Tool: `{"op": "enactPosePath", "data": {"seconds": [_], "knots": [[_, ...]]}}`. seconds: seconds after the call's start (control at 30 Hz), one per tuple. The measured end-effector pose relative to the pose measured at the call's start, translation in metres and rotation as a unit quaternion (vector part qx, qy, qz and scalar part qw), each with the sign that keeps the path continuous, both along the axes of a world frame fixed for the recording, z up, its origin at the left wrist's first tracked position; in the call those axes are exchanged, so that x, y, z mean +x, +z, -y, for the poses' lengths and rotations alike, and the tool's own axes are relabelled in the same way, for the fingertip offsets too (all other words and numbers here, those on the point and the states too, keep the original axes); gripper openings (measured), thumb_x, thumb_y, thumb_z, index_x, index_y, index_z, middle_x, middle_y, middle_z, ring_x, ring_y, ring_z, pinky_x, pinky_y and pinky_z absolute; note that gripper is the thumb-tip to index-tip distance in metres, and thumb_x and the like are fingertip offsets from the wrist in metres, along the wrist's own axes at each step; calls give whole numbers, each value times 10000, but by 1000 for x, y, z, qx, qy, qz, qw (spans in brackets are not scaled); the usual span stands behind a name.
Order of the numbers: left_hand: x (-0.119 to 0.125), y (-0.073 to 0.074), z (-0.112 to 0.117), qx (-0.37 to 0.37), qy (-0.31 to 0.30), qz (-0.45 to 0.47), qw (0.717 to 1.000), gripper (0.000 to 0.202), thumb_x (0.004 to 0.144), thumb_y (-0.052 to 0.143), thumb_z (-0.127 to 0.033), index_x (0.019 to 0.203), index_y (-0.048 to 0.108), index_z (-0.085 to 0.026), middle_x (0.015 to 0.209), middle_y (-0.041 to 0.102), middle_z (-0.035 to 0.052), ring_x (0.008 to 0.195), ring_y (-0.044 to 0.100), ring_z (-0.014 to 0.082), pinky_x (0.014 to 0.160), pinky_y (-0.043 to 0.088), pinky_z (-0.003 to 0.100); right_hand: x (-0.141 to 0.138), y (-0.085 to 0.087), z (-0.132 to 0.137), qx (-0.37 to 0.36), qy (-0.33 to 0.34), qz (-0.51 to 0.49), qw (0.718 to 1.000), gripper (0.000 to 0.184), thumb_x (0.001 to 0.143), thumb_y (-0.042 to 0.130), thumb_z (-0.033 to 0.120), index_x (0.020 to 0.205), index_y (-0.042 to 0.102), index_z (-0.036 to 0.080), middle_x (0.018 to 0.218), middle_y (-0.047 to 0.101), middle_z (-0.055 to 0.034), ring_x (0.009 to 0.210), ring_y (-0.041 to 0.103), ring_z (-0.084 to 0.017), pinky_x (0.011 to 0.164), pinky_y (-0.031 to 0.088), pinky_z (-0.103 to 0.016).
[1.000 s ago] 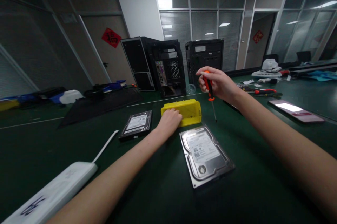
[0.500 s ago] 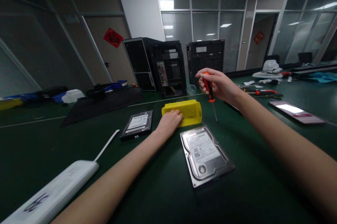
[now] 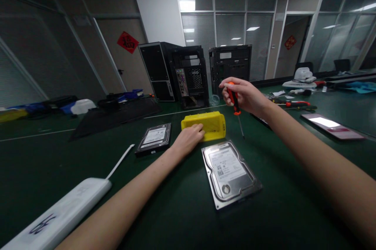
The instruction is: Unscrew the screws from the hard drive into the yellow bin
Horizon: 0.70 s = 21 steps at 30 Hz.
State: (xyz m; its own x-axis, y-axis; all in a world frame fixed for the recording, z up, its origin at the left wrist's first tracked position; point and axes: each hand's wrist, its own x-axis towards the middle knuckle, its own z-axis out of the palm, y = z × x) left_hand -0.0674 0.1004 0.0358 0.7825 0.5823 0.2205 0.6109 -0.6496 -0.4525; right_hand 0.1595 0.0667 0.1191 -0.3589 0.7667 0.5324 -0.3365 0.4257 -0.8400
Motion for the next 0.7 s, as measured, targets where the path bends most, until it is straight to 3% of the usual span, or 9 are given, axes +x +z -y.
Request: {"op": "enactPosePath", "data": {"seconds": [0.13, 0.23, 0.3, 0.4, 0.5, 0.7], "knots": [[-19, 1, 17, -35, -52, 101, 993, 235, 915, 410, -222, 939, 626, -132, 931, 559, 79, 802, 552, 160, 682, 472, 278, 1, 1, 2, -2, -3, -1, 1000, 104, 803, 539, 220, 879, 574, 158, 659, 516, 17, 572, 490, -73, 522, 386, -189], [-33, 0, 42, -82, -80, 249, 962, 225, 903, 449, -266, 989, 626, -157, 976, 557, 66, 873, 545, 151, 754, 470, 282, 1, 2, 2, -4, 1, -6, 1000, 104, 808, 525, 205, 885, 572, 153, 669, 517, 13, 575, 493, -70, 524, 385, -185], [-39, -2, 57, -129, -54, 327, 935, 208, 888, 476, -283, 975, 641, -191, 957, 567, 44, 803, 544, 134, 687, 470, 260, 1, 2, 1, -5, 2, -10, 1000, 112, 809, 519, 196, 900, 567, 153, 669, 516, 14, 575, 494, -69, 525, 386, -182], [-41, -8, 68, -190, -12, 381, 905, 194, 870, 502, -305, 932, 661, -213, 919, 593, 31, 771, 550, 138, 616, 447, 245, 0, 1, 0, -7, 5, -15, 1000, 135, 804, 522, 195, 928, 560, 158, 657, 511, 19, 573, 493, -70, 519, 386, -179], [-38, -12, 64, -221, 9, 411, 884, 186, 857, 519, -321, 889, 667, -212, 917, 613, 27, 826, 566, 161, 614, 432, 251, -2, 1, 0, -9, 11, -10, 1000, 147, 796, 536, 209, 933, 557, 161, 654, 510, 21, 572, 491, -72, 514, 386, -180], [-27, -12, 58, -276, 7, 416, 867, 192, 852, 526, -329, 877, 668, -202, 917, 636, 27, 832, 574, 167, 626, 425, 257, -3, 2, 2, -11, 18, -1, 1000, 140, 794, 537, 211, 919, 560, 154, 664, 514, 18, 570, 489, -71, 517, 391, -182]]}}
